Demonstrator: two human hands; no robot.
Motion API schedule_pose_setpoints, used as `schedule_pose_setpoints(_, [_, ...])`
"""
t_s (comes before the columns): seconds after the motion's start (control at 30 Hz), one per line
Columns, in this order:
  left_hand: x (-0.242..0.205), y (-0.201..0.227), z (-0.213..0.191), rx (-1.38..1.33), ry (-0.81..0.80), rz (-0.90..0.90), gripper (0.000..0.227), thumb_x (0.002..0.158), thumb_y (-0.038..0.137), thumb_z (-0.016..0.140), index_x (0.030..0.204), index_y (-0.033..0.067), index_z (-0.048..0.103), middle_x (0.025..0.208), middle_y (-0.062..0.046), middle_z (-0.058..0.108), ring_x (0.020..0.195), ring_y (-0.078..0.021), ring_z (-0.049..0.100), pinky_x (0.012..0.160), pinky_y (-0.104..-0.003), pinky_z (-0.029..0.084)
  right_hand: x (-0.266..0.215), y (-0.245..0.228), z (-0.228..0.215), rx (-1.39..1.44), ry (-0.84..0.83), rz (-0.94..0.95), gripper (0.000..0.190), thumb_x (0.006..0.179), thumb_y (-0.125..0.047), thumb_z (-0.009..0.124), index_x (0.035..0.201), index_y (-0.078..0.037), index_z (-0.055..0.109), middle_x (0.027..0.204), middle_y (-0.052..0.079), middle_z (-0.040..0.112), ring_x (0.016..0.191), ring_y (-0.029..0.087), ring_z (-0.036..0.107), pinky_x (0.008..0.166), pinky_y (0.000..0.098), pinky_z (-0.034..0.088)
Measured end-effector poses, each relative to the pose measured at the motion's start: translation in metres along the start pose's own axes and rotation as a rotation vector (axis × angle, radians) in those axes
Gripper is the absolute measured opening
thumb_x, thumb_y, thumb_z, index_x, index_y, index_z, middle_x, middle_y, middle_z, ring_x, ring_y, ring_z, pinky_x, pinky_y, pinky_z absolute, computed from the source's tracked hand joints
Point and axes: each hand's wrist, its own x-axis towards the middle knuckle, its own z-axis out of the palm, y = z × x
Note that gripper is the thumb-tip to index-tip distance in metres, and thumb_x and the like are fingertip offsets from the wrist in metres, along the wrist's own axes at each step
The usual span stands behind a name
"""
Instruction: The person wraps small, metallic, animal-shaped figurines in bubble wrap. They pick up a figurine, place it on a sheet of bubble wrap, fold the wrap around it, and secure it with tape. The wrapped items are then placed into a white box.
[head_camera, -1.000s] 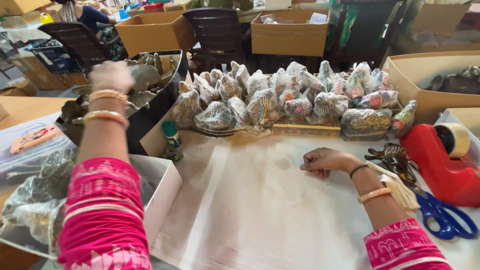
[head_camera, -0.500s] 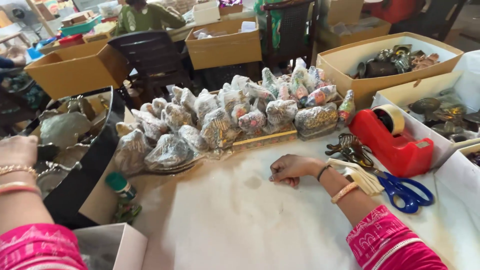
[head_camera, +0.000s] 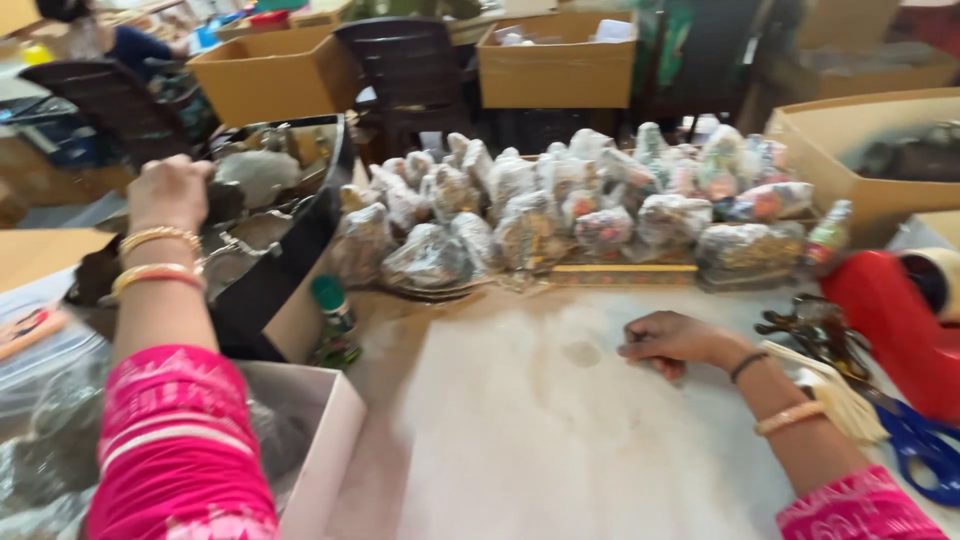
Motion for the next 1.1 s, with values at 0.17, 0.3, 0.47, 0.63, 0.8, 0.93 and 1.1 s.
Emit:
schedule_pose_setpoints(0.17, [-0.014,0.009,-0.016,0.086,0.067,0.074,0.026,0.1,0.007,0.059,0.112,0.0215,0.078,0.111,-0.009,0.072,0.106,-0.0315,0.069,0.081,-0.044,0.06,-0.003,-0.008,0.002,0.052,0.022,0.072,0.037,0.093,-0.038,0.07,0.076,-0.008,0.06,0.053,-0.001,0.052,0.045,0.009,0.051,0.043,0.0279,0.039])
schedule_pose_setpoints(0.3, [-0.009,0.017,-0.036,0.072,0.31,0.097,0.022,0.102,0.004,0.061,0.106,0.0168,0.078,0.111,-0.007,0.07,0.104,-0.0291,0.067,0.08,-0.041,0.059,0.002,0.001,-0.002,0.086,0.022,0.078,0.033,0.092,-0.035,0.071,0.077,-0.008,0.06,0.052,-0.001,0.051,0.045,0.009,0.048,0.042,0.0279,0.036])
schedule_pose_setpoints(0.47, [0.004,0.034,-0.056,-0.077,0.332,0.094,0.025,0.1,0.002,0.063,0.109,0.0185,0.08,0.108,-0.008,0.069,0.102,-0.0321,0.065,0.082,-0.043,0.059,-0.002,-0.007,0.002,0.079,0.025,0.087,0.033,0.093,-0.035,0.07,0.078,-0.007,0.06,0.052,-0.001,0.051,0.045,0.009,0.049,0.042,0.0277,0.036])
schedule_pose_setpoints(0.63, [0.007,0.044,-0.058,-0.021,0.348,0.138,0.024,0.098,0.004,0.066,0.105,0.0202,0.082,0.11,-0.008,0.068,0.106,-0.033,0.063,0.082,-0.042,0.059,-0.005,-0.01,0.002,0.069,0.037,0.082,0.034,0.094,-0.035,0.07,0.078,-0.006,0.061,0.052,0.0,0.052,0.044,0.01,0.047,0.042,0.0279,0.036])
schedule_pose_setpoints(0.8, [0.012,0.033,-0.068,-0.175,0.318,0.112,0.023,0.099,0.008,0.067,0.105,0.0234,0.083,0.118,-0.011,0.066,0.112,-0.0379,0.057,0.096,-0.045,0.053,-0.002,-0.008,0.002,0.072,0.028,0.077,0.034,0.094,-0.034,0.069,0.078,-0.006,0.061,0.052,0.001,0.052,0.043,0.011,0.048,0.041,0.0288,0.036])
schedule_pose_setpoints(0.93, [0.022,0.03,-0.068,-0.225,0.224,0.143,0.029,0.094,0.008,0.068,0.11,0.0266,0.084,0.118,-0.017,0.06,0.107,-0.0418,0.052,0.094,-0.046,0.049,-0.002,-0.007,0.003,0.066,0.04,0.075,0.033,0.094,-0.034,0.069,0.078,-0.006,0.062,0.052,0.001,0.054,0.043,0.011,0.049,0.041,0.029,0.038])
schedule_pose_setpoints(1.1, [0.026,0.034,-0.068,-0.271,0.284,0.188,0.033,0.097,0.0,0.064,0.105,0.0261,0.084,0.114,-0.012,0.058,0.111,-0.0364,0.05,0.101,-0.04,0.048,-0.003,-0.009,0.004,0.041,0.049,0.071,0.034,0.094,-0.035,0.069,0.078,-0.006,0.062,0.053,0.002,0.055,0.043,0.013,0.052,0.041,0.0294,0.039])
